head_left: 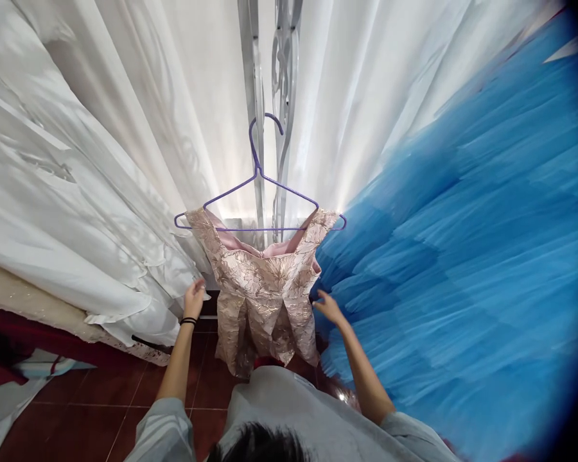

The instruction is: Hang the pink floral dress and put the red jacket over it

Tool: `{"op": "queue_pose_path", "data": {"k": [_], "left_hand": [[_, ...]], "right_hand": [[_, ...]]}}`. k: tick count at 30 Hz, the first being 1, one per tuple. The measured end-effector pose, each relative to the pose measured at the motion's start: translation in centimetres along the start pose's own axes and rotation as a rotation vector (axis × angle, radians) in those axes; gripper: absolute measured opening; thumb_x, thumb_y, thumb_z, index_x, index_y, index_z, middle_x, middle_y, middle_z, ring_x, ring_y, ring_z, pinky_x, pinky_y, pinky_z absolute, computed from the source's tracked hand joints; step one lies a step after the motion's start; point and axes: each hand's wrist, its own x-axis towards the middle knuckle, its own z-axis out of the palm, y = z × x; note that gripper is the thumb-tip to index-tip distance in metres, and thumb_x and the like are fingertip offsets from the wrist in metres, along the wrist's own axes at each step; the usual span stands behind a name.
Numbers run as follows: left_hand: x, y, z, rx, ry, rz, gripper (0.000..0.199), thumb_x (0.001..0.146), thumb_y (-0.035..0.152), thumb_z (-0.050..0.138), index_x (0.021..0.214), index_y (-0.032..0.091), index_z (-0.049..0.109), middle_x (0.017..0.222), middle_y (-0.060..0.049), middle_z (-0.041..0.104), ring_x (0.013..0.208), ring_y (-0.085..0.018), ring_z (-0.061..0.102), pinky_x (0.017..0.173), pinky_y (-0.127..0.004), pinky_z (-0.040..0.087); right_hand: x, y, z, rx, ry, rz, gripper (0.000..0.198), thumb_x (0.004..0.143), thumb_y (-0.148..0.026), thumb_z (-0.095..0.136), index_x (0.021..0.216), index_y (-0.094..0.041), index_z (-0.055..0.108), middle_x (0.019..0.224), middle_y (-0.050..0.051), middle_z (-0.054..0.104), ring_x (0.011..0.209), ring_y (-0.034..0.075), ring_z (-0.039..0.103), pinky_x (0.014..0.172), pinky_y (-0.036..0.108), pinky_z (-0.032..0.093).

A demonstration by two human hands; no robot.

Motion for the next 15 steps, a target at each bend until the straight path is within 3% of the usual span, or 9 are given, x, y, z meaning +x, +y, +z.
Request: {"op": "queue_pose_path", "data": {"k": [2, 3, 5, 7, 9, 11, 15], "left_hand": [[1.8, 4.3, -2.5, 0.001, 0.207, 0.053, 0.045, 0.084, 0.042, 0.045, 0.12, 0.017, 0.054, 0.126, -0.016, 0.059, 0.123, -0.03, 0.052, 0.108, -0.053, 0.037], [2.7, 6.8, -3.8, -0.003, 0.367, 0.161, 0.045, 0.086, 0.042, 0.047, 0.122, 0.016, 0.054, 0.129, -0.017, 0.057, 0.123, -0.029, 0.052, 0.108, -0.05, 0.039], [4.4, 12.3, -5.8, 0.061, 0.493, 0.446, 0.045, 0.089, 0.039, 0.05, 0.129, 0.018, 0.054, 0.136, -0.014, 0.054, 0.128, -0.027, 0.049, 0.109, -0.045, 0.038], [6.3, 17.2, -6.8, 0.19, 0.421, 0.68, 0.043, 0.089, 0.035, 0.053, 0.129, 0.02, 0.057, 0.138, -0.012, 0.054, 0.133, -0.025, 0.045, 0.116, -0.044, 0.029], [8.1, 20.5, -6.6, 0.277, 0.302, 0.781, 0.042, 0.088, 0.036, 0.055, 0.127, 0.021, 0.06, 0.138, -0.011, 0.056, 0.133, -0.026, 0.044, 0.118, -0.045, 0.025], [9.7, 22.0, -5.6, 0.327, 0.191, 0.765, 0.039, 0.088, 0.039, 0.054, 0.119, 0.019, 0.064, 0.13, -0.011, 0.062, 0.127, -0.027, 0.049, 0.115, -0.046, 0.028], [11.0, 21.7, -3.8, 0.296, 0.06, 0.604, 0.041, 0.088, 0.044, 0.048, 0.107, 0.014, 0.07, 0.102, -0.011, 0.072, 0.091, -0.022, 0.064, 0.091, -0.036, 0.048]], "right_hand": [[0.6, -4.5, -3.9, 0.021, 0.139, -0.089, 0.056, 0.075, -0.037, 0.059, 0.127, -0.016, 0.056, 0.131, 0.017, 0.06, 0.108, 0.029, 0.061, 0.101, 0.048, 0.045], [0.6, -7.2, -5.9, 0.053, 0.293, -0.242, 0.056, 0.08, -0.04, 0.056, 0.13, -0.016, 0.054, 0.133, 0.017, 0.059, 0.108, 0.028, 0.061, 0.101, 0.049, 0.045], [0.1, -13.1, -9.5, 0.104, 0.515, -0.526, 0.053, 0.086, -0.044, 0.052, 0.133, -0.019, 0.053, 0.132, 0.016, 0.06, 0.109, 0.027, 0.062, 0.097, 0.047, 0.048], [-0.7, -18.7, -11.9, 0.09, 0.56, -0.722, 0.049, 0.088, -0.043, 0.054, 0.131, -0.02, 0.055, 0.131, 0.013, 0.062, 0.113, 0.025, 0.06, 0.097, 0.044, 0.048], [-1.6, -22.9, -13.0, 0.023, 0.532, -0.823, 0.043, 0.087, -0.042, 0.057, 0.125, -0.022, 0.06, 0.125, 0.01, 0.065, 0.113, 0.025, 0.06, 0.098, 0.043, 0.047], [-2.1, -25.5, -12.9, -0.067, 0.492, -0.854, 0.03, 0.087, -0.04, 0.058, 0.109, -0.023, 0.068, 0.112, 0.008, 0.071, 0.108, 0.025, 0.061, 0.096, 0.042, 0.047], [-2.0, -27.0, -11.7, -0.151, 0.507, -0.835, 0.018, 0.085, -0.032, 0.057, 0.082, -0.022, 0.071, 0.082, 0.006, 0.071, 0.086, 0.024, 0.061, 0.082, 0.038, 0.05]]}}
